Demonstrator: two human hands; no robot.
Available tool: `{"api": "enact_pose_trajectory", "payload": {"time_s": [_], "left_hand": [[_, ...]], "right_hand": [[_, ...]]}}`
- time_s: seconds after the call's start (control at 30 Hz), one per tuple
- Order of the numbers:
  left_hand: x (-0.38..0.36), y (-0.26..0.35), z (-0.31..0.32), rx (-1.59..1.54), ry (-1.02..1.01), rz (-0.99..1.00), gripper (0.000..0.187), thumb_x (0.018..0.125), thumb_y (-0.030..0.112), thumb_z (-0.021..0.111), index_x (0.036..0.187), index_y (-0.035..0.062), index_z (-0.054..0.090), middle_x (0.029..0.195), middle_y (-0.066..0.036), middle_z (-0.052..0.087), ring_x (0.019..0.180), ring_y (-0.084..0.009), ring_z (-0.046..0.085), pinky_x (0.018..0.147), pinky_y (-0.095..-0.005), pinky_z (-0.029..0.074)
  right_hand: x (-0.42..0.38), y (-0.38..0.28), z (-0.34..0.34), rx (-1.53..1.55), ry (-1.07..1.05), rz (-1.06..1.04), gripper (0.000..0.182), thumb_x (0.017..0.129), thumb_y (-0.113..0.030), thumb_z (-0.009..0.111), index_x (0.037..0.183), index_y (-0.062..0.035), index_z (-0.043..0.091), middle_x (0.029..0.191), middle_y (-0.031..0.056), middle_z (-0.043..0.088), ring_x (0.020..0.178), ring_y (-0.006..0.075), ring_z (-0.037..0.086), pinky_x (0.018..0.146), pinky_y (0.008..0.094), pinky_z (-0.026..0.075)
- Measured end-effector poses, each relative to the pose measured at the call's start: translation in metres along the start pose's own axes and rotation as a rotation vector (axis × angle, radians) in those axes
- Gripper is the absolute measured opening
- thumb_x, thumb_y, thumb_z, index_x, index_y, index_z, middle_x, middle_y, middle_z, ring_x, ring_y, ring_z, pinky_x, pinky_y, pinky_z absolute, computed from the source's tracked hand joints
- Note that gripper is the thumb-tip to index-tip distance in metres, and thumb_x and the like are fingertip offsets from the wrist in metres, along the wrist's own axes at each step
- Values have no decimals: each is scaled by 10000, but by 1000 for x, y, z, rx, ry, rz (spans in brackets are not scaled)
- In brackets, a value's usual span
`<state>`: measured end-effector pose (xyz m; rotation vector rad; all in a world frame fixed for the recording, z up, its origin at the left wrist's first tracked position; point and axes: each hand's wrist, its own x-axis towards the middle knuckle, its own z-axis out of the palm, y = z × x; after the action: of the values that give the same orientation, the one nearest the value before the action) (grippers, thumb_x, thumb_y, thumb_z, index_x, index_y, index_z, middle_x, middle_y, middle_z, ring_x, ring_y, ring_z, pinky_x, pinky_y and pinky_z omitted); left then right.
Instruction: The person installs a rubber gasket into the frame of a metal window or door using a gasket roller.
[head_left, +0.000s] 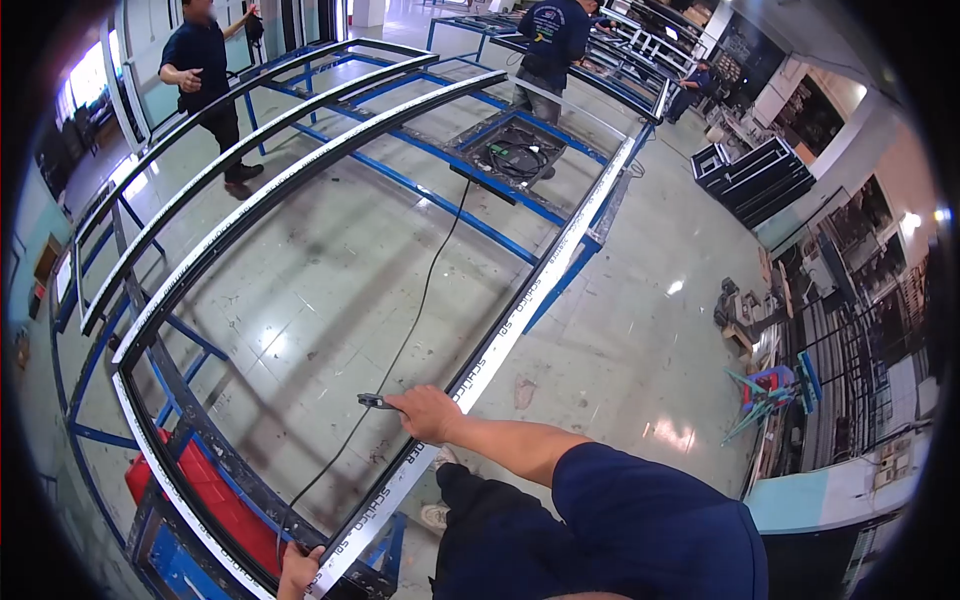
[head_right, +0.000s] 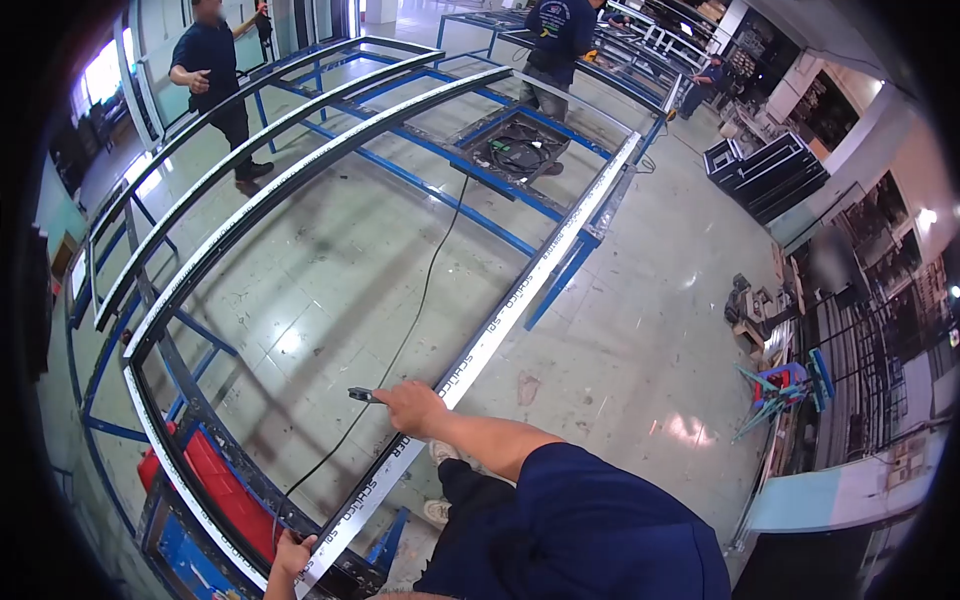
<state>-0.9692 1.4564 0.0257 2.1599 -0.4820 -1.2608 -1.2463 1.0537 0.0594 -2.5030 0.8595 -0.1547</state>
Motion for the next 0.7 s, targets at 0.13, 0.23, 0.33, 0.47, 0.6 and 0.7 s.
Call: {"api": "enact_pose_trajectory", "payload": {"time_s": [0.13,0.23,0.33,0.47,0.6,0.7], "left_hand": [[8,-12,-7,305,61,34,419,882,117,812,1180,-67,582,1023,-154,723,905,-240,698,799,-362,558],[18,-16,-9,101,0,-6,477,859,221,836,1153,-88,623,1027,-164,732,912,-233,702,805,-358,561],[17,-13,-10,196,-61,-110,569,829,384,835,1074,-112,701,1001,-217,750,917,-264,730,818,-371,562],[2,30,-5,345,-77,-226,619,835,401,831,1145,-117,691,1127,-265,728,1060,-317,717,933,-395,546],[-18,52,0,309,-36,-124,651,850,434,826,1196,-97,679,1172,-222,722,1088,-273,695,964,-374,525],[-8,39,1,270,-50,-183,640,867,450,815,1224,-64,683,1192,-177,724,1069,-247,695,956,-360,525]], "right_hand": [[-1,-11,-18,0,-105,61,427,941,-169,495,1359,-174,578,1046,125,675,1063,322,616,972,452,465],[-2,-7,-15,10,-87,35,413,935,-167,501,1339,-176,589,1036,129,680,1061,324,618,965,457,465],[0,0,-4,16,-10,-8,410,916,-171,516,1316,-165,607,1000,136,690,1007,340,634,903,479,490],[-2,-1,-6,68,86,-34,400,856,-197,575,1236,-120,675,1028,169,717,960,400,655,852,530,511],[-1,-9,-18,60,30,11,396,866,-198,580,1244,-130,674,1023,176,712,992,404,647,888,522,505],[0,-12,-24,21,-31,29,414,874,-203,575,1274,-131,655,1040,179,709,1025,400,642,913,517,497]]}}
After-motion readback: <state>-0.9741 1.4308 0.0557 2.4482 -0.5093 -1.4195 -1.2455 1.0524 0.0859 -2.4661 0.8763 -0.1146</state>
